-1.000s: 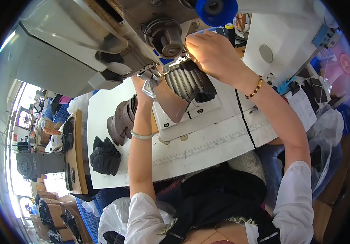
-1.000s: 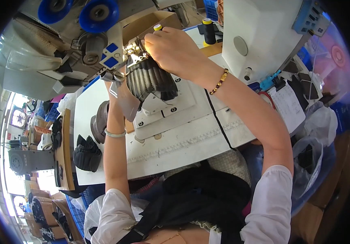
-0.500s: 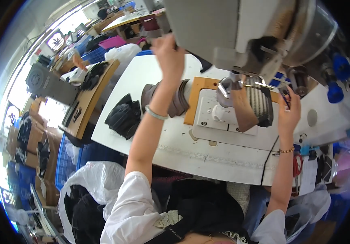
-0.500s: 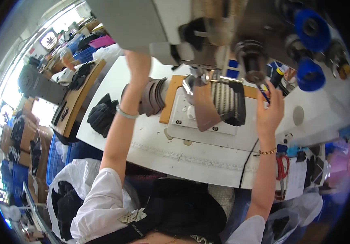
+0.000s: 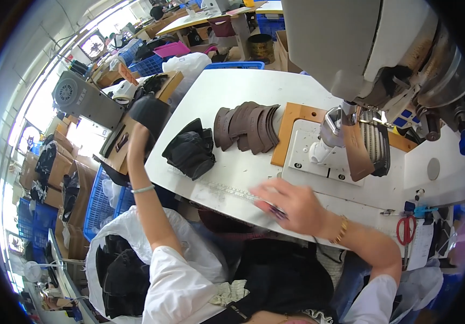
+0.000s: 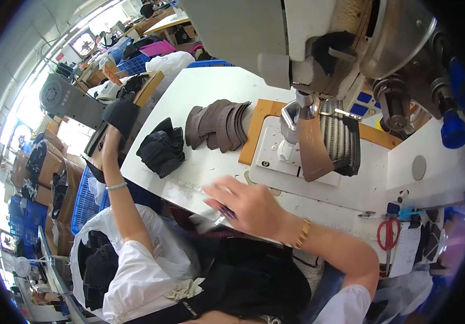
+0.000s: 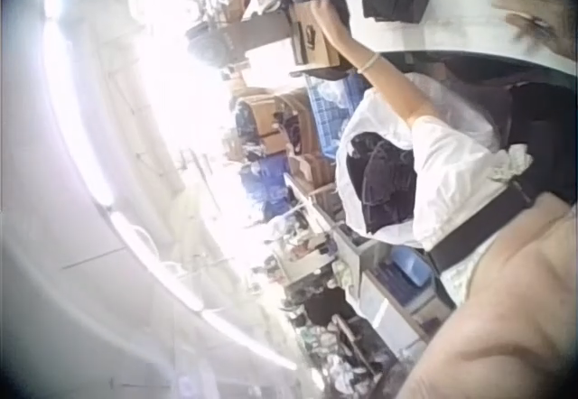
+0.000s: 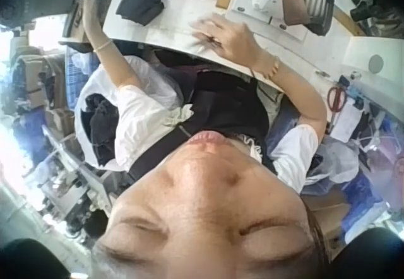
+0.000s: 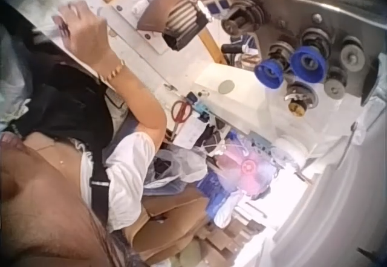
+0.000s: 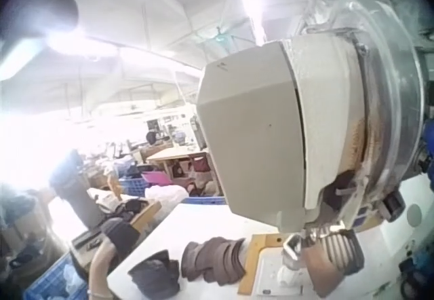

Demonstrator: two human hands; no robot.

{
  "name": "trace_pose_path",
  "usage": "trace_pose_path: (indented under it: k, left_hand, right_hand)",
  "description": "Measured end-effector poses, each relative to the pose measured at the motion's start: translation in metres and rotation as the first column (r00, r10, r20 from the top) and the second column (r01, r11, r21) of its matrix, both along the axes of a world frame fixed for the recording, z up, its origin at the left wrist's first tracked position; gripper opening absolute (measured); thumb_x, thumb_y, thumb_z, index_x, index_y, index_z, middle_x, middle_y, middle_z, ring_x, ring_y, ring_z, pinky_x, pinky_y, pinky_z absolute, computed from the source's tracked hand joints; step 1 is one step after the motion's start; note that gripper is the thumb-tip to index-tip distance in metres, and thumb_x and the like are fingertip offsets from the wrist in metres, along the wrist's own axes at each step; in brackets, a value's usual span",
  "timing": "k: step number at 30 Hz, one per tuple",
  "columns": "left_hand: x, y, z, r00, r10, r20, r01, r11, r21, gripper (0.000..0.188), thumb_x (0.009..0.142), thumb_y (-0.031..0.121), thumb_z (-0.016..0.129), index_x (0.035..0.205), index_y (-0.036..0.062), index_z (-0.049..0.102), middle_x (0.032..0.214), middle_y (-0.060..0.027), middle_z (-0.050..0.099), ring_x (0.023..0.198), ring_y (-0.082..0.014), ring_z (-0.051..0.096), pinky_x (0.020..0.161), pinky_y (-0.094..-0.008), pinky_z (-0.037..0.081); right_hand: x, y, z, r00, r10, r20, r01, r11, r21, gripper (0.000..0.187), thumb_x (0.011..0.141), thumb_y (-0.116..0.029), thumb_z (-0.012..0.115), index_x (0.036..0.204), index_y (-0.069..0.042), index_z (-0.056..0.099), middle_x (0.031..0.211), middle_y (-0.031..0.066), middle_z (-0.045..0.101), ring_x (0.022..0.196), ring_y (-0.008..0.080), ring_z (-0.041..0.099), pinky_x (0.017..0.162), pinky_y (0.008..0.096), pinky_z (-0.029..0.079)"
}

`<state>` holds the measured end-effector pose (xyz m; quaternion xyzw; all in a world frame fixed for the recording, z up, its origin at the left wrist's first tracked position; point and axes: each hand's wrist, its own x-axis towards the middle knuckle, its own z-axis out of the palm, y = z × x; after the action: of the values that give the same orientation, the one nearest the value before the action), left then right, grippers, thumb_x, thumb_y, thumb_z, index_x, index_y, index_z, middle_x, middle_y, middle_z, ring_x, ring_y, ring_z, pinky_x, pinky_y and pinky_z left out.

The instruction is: Stitching together components of a black padded shoe upper using an industrial sewing machine.

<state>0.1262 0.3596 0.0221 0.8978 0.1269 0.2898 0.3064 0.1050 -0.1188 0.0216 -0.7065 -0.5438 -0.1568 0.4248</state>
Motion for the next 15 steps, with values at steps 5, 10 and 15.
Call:
trace_pose_path:
  k: [5, 10, 15]
  left_hand:
    - [-0.001, -0.023, -0.043, 0.962, -0.215, -0.168, 0.218, 0.976, -0.001, 0.053, 0.093, 0.013, 0.056, 0.143, 0.0004, 0.043, 0.153, -0.0121, 0.036, 0.144, -0.0200, 0.026, 0.118, -0.0325, 0.018]
    - [-0.002, -0.046, -0.052, 0.967, -0.229, -0.108, 0.191, 0.939, -0.285, 0.051, 0.092, 0.011, 0.058, 0.140, 0.0011, 0.046, 0.150, -0.0119, 0.040, 0.141, -0.0199, 0.031, 0.116, -0.0308, 0.021]
    - [-0.018, -0.061, -0.029, 0.935, -0.342, -0.090, 0.336, 0.939, -0.072, 0.032, 0.085, 0.009, 0.064, 0.117, 0.0020, 0.062, 0.117, -0.0108, 0.065, 0.111, -0.0192, 0.058, 0.097, -0.0334, 0.043]
  right_hand:
    - [0.031, 0.127, -0.009, 0.620, 0.152, -0.769, -0.010, 0.982, 0.187, 0.072, 0.078, -0.027, 0.079, 0.131, 0.010, 0.047, 0.118, 0.0217, 0.060, 0.066, 0.0191, 0.067, 0.059, 0.0293, 0.054]
    - [0.059, 0.181, -0.029, 0.236, 0.190, -0.953, -0.221, 0.966, 0.137, 0.063, 0.076, -0.013, 0.080, 0.128, 0.007, 0.049, 0.113, 0.0163, 0.063, 0.069, 0.0149, 0.065, 0.066, 0.0268, 0.054]
    - [0.044, 0.188, -0.051, 0.160, 0.427, -0.890, -0.225, 0.894, 0.389, 0.054, 0.075, 0.010, 0.073, 0.125, -0.002, 0.055, 0.112, 0.0043, 0.065, 0.102, 0.0111, 0.061, 0.091, 0.0276, 0.051]
